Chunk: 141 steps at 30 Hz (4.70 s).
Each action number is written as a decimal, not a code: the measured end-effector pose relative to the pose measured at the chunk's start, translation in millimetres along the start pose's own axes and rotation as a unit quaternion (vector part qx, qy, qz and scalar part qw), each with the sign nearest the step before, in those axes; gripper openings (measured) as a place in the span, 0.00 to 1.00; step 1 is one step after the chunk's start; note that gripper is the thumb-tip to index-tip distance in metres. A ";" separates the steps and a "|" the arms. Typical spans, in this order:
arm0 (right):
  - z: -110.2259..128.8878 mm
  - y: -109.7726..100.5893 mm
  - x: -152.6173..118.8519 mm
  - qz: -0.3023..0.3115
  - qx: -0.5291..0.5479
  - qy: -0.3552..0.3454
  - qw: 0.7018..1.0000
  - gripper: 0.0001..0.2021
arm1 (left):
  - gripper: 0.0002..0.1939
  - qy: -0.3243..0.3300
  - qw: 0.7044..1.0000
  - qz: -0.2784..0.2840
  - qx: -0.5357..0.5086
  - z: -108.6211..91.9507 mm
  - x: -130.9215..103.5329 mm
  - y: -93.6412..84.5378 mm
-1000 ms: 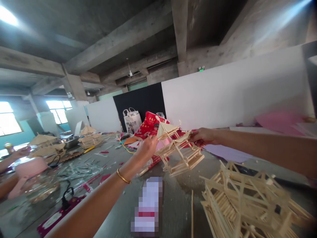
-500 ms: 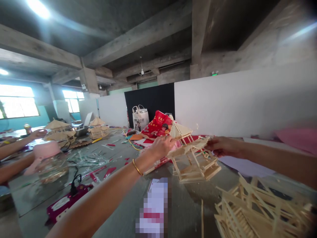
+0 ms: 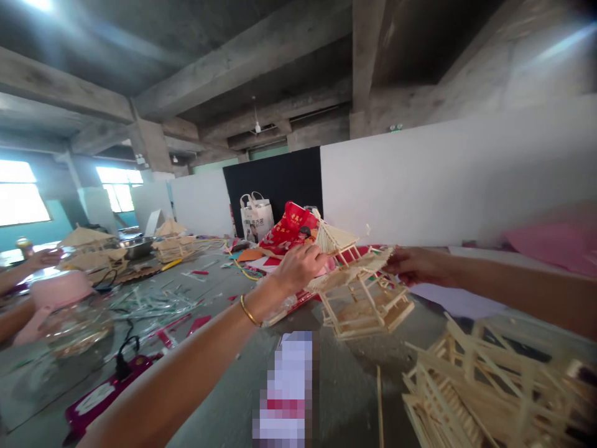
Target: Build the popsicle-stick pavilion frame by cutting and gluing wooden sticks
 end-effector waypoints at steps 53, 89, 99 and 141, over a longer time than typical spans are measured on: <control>-1.2 -4.7 -6.0 -0.011 0.036 -0.014 0.999 0.15 | 0.06 0.228 0.865 -0.057 0.443 -0.1 -7.6 11.5; 2.2 -4.7 -1.7 0.002 0.039 -0.020 0.999 0.15 | 0.08 0.328 0.733 0.090 0.589 -32.8 -2.9 11.0; 12.1 -3.4 -5.5 0.006 0.053 -0.046 0.998 0.15 | 0.11 0.383 0.672 0.148 0.616 -31.7 0.5 29.3; 6.2 -3.8 2.1 0.001 0.053 -0.015 0.998 0.16 | 0.14 0.361 0.629 0.174 0.666 -37.6 -3.6 46.5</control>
Point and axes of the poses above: each hand's wrist, its own x-axis towards the middle knuckle, its own y-axis out of the palm, z = x × y, the point moved 6 cm from there along x, towards the middle knuckle, and after that the axes turned 2 degrees about z, right-handed, at the moved point
